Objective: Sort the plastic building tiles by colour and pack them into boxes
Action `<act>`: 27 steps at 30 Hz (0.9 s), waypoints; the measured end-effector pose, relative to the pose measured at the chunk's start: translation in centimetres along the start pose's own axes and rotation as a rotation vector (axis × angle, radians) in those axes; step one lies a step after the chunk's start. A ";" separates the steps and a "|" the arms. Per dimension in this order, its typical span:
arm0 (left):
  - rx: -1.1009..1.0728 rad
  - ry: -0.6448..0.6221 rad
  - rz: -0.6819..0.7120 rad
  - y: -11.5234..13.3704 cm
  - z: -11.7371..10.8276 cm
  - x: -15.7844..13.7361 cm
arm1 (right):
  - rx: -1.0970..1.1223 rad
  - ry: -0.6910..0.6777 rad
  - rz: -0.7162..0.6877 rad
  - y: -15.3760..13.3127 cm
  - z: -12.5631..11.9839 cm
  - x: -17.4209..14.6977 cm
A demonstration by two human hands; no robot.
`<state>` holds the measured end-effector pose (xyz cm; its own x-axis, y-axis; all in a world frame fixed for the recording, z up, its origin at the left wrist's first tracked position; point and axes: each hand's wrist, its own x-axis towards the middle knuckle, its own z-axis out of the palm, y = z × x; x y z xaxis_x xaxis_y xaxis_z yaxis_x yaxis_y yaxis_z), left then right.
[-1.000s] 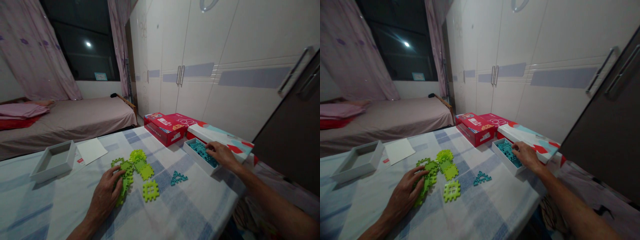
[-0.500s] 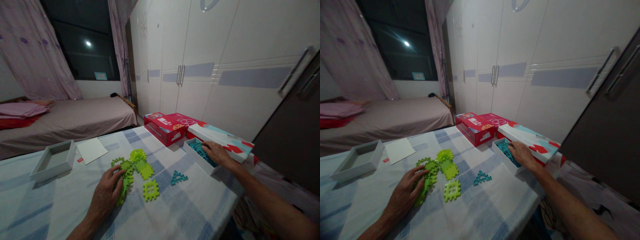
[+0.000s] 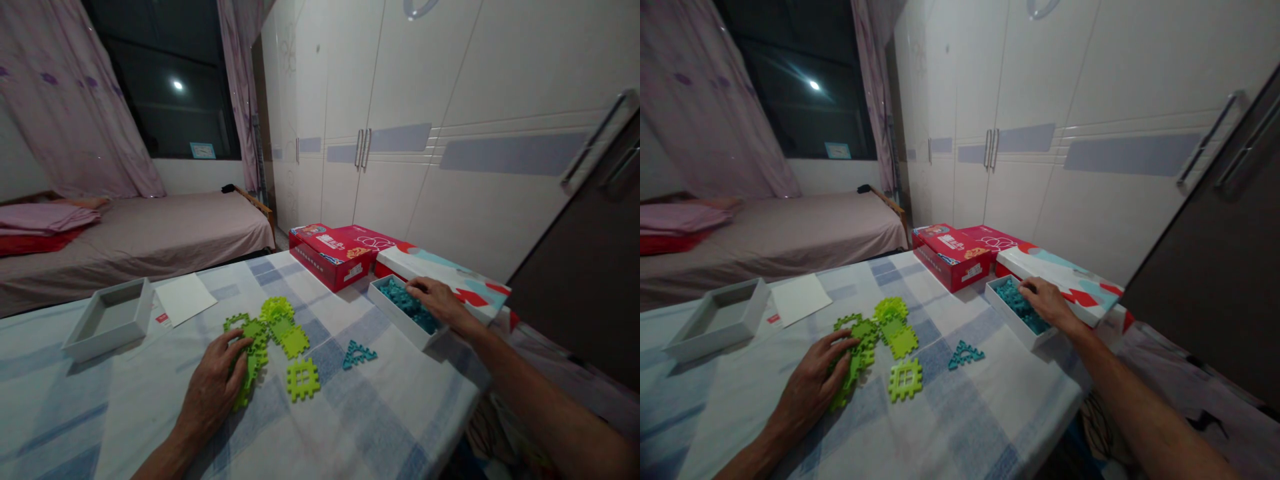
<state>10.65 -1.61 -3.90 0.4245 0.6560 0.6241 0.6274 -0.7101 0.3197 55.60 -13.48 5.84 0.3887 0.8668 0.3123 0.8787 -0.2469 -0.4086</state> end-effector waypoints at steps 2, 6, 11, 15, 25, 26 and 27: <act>0.002 -0.002 -0.001 0.0 -0.1 0.0 | -0.013 0.020 0.029 0.3 -1.3 0.1; -0.007 -0.001 0.003 0.0 -0.1 0.1 | -0.038 -0.102 -0.015 1.1 -3.1 -0.1; -0.006 -0.001 0.003 0.1 -0.2 0.1 | 0.005 -0.224 -0.066 1.9 -2.4 -1.2; 0.006 0.008 0.015 0.2 -0.2 0.2 | -0.057 -0.199 -0.096 2.3 -1.8 -2.1; 0.002 -0.002 0.009 -0.1 -0.1 0.0 | -0.133 -0.102 -0.110 0.1 -0.4 -1.1; 0.001 -0.003 0.005 -0.1 -0.1 0.0 | -0.147 -0.110 -0.107 0.0 0.1 -0.9; 0.000 -0.001 0.002 0.0 -0.1 0.0 | -0.163 -0.120 -0.101 -0.1 0.7 -0.6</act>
<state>10.55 -1.61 -3.84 0.4262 0.6548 0.6242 0.6265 -0.7114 0.3184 55.12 -13.67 5.10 0.2696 0.9335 0.2366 0.9484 -0.2148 -0.2333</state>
